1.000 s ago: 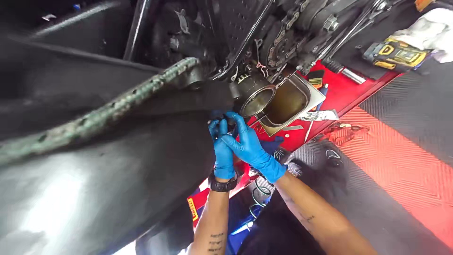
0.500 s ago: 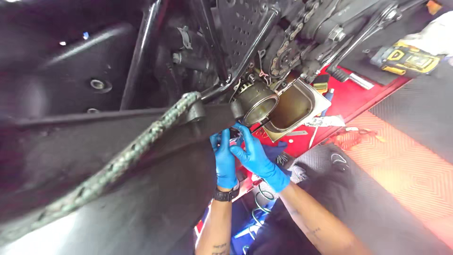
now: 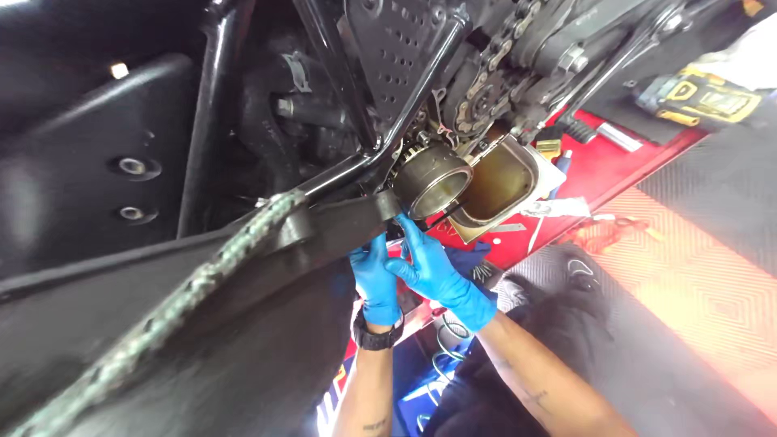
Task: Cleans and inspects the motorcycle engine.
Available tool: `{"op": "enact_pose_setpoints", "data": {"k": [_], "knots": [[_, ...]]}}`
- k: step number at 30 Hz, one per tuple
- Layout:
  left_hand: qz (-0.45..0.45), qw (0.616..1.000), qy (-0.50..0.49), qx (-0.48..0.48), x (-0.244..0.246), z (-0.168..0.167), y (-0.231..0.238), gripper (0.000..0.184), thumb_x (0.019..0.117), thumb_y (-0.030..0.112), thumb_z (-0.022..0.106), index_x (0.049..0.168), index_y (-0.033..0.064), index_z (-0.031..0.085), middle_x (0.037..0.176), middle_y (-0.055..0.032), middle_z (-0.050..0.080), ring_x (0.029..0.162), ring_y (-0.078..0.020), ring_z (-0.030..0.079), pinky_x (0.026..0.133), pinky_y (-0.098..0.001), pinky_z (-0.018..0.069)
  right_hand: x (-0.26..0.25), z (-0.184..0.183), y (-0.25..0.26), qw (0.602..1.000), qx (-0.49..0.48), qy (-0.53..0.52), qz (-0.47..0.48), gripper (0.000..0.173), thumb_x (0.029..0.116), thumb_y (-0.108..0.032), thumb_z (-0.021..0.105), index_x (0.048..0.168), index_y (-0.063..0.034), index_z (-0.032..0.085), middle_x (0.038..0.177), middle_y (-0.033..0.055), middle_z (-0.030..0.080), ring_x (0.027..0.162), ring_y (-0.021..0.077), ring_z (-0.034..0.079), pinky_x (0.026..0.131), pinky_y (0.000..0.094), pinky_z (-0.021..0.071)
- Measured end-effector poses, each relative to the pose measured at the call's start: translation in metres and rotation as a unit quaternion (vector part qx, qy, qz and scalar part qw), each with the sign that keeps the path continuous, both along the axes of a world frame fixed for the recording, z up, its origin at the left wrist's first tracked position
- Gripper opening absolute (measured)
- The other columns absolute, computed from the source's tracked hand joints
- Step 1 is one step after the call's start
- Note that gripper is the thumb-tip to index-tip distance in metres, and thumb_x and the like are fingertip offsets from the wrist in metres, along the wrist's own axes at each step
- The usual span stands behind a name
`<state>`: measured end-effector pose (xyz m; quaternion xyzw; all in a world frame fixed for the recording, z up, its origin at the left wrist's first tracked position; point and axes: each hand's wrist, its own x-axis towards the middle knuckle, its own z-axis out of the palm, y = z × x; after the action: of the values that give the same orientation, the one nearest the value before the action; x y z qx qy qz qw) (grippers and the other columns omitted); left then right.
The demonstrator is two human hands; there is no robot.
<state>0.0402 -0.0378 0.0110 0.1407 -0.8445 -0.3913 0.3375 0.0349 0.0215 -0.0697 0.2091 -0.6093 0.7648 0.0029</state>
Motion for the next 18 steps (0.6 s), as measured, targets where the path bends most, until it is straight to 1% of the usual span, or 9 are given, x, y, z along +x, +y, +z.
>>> {"op": "enact_pose_setpoints", "data": {"k": [3, 4, 5, 6, 7, 8, 11, 14, 18], "knots": [[-0.008, 1.0, 0.002, 0.009, 0.0003, 0.0, -0.0013, 0.014, 0.0934, -0.004, 0.062, 0.085, 0.0071, 0.062, 0.068, 0.0149, 0.058, 0.062, 0.0085, 0.055, 0.063, -0.0109, 0.0507, 0.0, 0.0012, 0.0039, 0.999, 0.035, 0.011, -0.01, 0.104, 0.0941, -0.079, 0.037, 0.151, 0.0084, 0.041, 0.113, 0.0182, 0.07, 0.074, 0.0179, 0.064, 0.071, 0.0378, 0.0559], [-0.01, 1.0, 0.005, 0.013, 0.0005, 0.0004, -0.0009, 0.014, 0.0933, -0.004, 0.062, 0.085, 0.0071, 0.063, 0.068, 0.0148, 0.059, 0.063, 0.0084, 0.056, 0.063, -0.011, 0.0513, 0.0008, 0.0017, 0.0052, 0.998, 0.05, 0.016, -0.02, 0.104, 0.094, -0.08, 0.035, 0.15, 0.0081, 0.042, 0.116, 0.0186, 0.07, 0.078, 0.0193, 0.065, 0.073, 0.0389, 0.0558], [-0.012, 1.0, 0.006, 0.015, 0.001, 0.0013, 0.0, 0.015, 0.0934, -0.005, 0.062, 0.084, 0.0069, 0.063, 0.069, 0.0142, 0.06, 0.064, 0.0078, 0.058, 0.064, -0.0116, 0.0522, 0.0021, 0.0019, 0.0066, 0.997, 0.066, 0.021, -0.028, 0.105, 0.0938, -0.08, 0.033, 0.151, 0.0077, 0.042, 0.124, 0.0195, 0.069, 0.086, 0.0211, 0.068, 0.078, 0.0402, 0.0566], [-0.014, 1.0, 0.005, 0.012, 0.0017, 0.0026, 0.0009, 0.015, 0.0935, -0.005, 0.062, 0.084, 0.0062, 0.064, 0.069, 0.0133, 0.061, 0.066, 0.007, 0.059, 0.066, -0.012, 0.0532, 0.0034, 0.0025, 0.0076, 0.996, 0.084, 0.025, -0.032, 0.106, 0.0936, -0.081, 0.03, 0.151, 0.0072, 0.042, 0.134, 0.0199, 0.066, 0.1, 0.0234, 0.071, 0.086, 0.0418, 0.0574], [-0.012, 1.0, 0.001, 0.008, 0.0027, 0.0039, 0.0016, 0.015, 0.0937, -0.004, 0.062, 0.083, 0.0057, 0.065, 0.07, 0.0127, 0.061, 0.067, 0.0066, 0.06, 0.067, -0.0123, 0.0537, 0.0045, 0.0031, 0.0076, 0.995, 0.092, 0.027, -0.037, 0.108, 0.0933, -0.082, 0.028, 0.151, 0.0073, 0.042, 0.139, 0.0202, 0.063, 0.108, 0.0248, 0.071, 0.091, 0.0427, 0.0571], [-0.006, 1.0, -0.004, 0.002, 0.0033, 0.0048, 0.0019, 0.015, 0.0937, -0.004, 0.062, 0.083, 0.0056, 0.065, 0.069, 0.0127, 0.061, 0.067, 0.0069, 0.06, 0.067, -0.012, 0.0538, 0.0047, 0.0038, 0.0069, 0.994, 0.095, 0.033, -0.046, 0.108, 0.0932, -0.082, 0.027, 0.151, 0.0078, 0.042, 0.14, 0.0204, 0.062, 0.11, 0.0255, 0.071, 0.092, 0.0428, 0.057], [0.008, 1.0, -0.016, -0.01, 0.0046, 0.0058, 0.0009, 0.015, 0.0935, -0.002, 0.064, 0.082, 0.0065, 0.065, 0.066, 0.0135, 0.06, 0.062, 0.0076, 0.058, 0.064, -0.0111, 0.0525, 0.0016, 0.0053, 0.0059, 0.993, 0.094, 0.051, -0.051, 0.108, 0.0938, -0.082, 0.025, 0.151, 0.0085, 0.041, 0.138, 0.0205, 0.063, 0.106, 0.0252, 0.071, 0.087, 0.0424, 0.0573], [0.013, 0.999, -0.026, -0.016, 0.0041, 0.0062, -0.0001, 0.016, 0.0933, -0.002, 0.065, 0.08, 0.007, 0.065, 0.065, 0.0131, 0.059, 0.06, 0.0074, 0.057, 0.061, -0.0107, 0.0513, -0.0001, 0.004, 0.0073, 0.992, 0.109, 0.049, -0.047, 0.108, 0.0931, -0.083, 0.024, 0.15, 0.0073, 0.043, 0.136, 0.0192, 0.065, 0.107, 0.0255, 0.072, 0.088, 0.0435, 0.0575], [0.009, 0.999, -0.035, -0.005, 0.0039, 0.0075, -0.0011, 0.014, 0.0931, 0.0, 0.066, 0.082, 0.0072, 0.068, 0.068, 0.0116, 0.063, 0.063, 0.0056, 0.06, 0.062, -0.0129, 0.0531, 0.0026, 0.0054, 0.0076, 0.99, 0.117, 0.052, -0.062, 0.106, 0.0942, -0.081, 0.024, 0.15, 0.0067, 0.045, 0.134, 0.0183, 0.067, 0.102, 0.0247, 0.072, 0.086, 0.0422, 0.0574]]}}
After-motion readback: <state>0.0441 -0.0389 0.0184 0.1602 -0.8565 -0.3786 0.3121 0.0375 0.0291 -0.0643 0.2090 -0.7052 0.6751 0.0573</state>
